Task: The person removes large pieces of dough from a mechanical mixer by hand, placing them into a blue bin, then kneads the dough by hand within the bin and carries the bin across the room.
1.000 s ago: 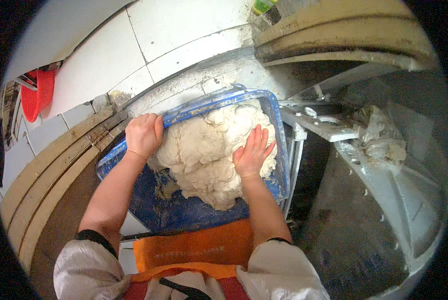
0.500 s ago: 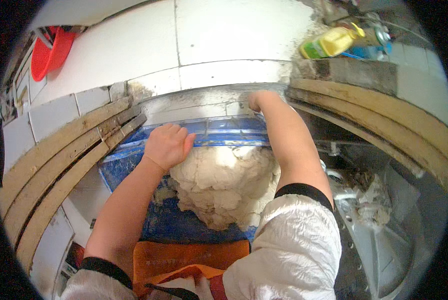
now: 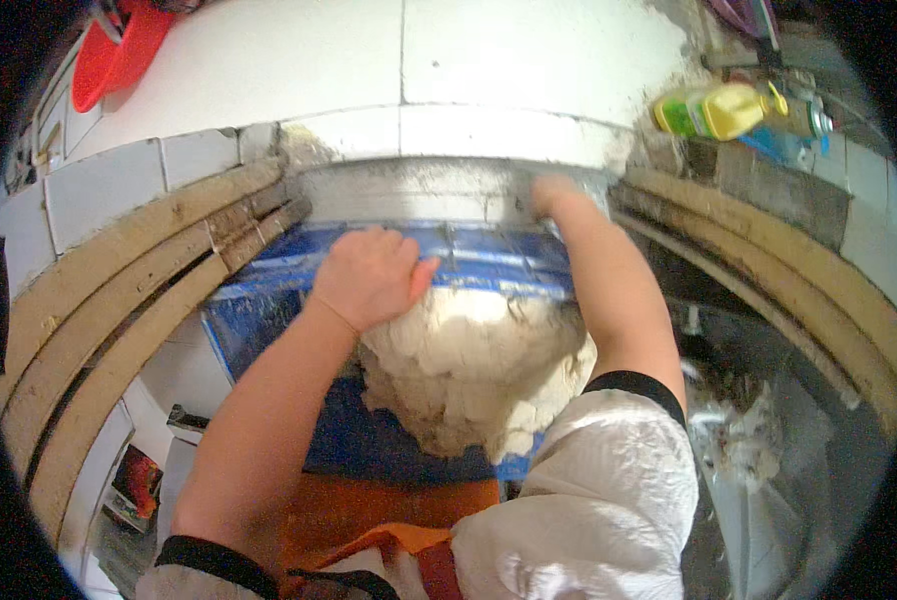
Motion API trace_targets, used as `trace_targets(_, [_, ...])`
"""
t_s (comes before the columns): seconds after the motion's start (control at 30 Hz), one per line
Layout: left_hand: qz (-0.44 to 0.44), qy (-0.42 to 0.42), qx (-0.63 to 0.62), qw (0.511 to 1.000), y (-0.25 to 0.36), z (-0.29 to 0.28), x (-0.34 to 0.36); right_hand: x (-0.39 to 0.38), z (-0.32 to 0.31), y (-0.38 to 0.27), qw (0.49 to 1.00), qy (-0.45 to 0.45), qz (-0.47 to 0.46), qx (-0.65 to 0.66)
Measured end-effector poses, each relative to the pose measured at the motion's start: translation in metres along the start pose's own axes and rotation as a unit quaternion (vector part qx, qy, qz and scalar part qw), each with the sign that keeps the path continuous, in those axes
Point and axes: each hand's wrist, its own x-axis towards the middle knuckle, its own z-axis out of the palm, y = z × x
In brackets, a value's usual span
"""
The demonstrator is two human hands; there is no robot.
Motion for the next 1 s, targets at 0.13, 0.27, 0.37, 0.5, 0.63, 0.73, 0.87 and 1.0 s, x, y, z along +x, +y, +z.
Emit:
trace_targets(0.13, [-0.024, -0.032, -0.022, 0.999, 0.002, 0.002, 0.000, -0.130, -0.075, -0.004, 0.958, 0.220, 0.044, 0.178])
trace_targets(0.27, [-0.006, -0.039, 0.036, 0.999, 0.007, 0.003, 0.002, -0.292, -0.019, -0.019, 0.816, 0.437, 0.005, 0.378])
trace_targets(0.37, [0.013, -0.039, 0.049, 0.998, 0.009, 0.002, 0.002, -0.362, 0.073, -0.042, 0.811, 0.256, 0.171, 0.497])
trace_targets(0.5, [0.009, -0.086, 0.095, 0.992, 0.010, 0.002, 0.003, -0.386, 0.174, -0.109, 0.794, 0.044, 0.397, 0.458])
trace_targets(0.63, [-0.002, -0.104, 0.103, 0.989, 0.011, 0.002, 0.003, -0.380, 0.199, -0.190, 0.599, 0.234, 0.461, 0.612])
trace_targets(0.73, [0.005, -0.119, 0.125, 0.985, 0.010, 0.004, 0.002, -0.345, 0.196, -0.239, 0.650, 0.482, 0.331, 0.486])
trace_targets(0.87, [0.044, -0.062, 0.103, 0.992, 0.008, 0.009, 0.000, -0.285, 0.207, -0.243, 0.688, 0.442, 0.375, 0.437])
trace_targets(1.0, [0.042, -0.068, 0.109, 0.991, 0.008, 0.007, -0.001, -0.276, 0.210, -0.227, 0.680, 0.524, 0.354, 0.370])
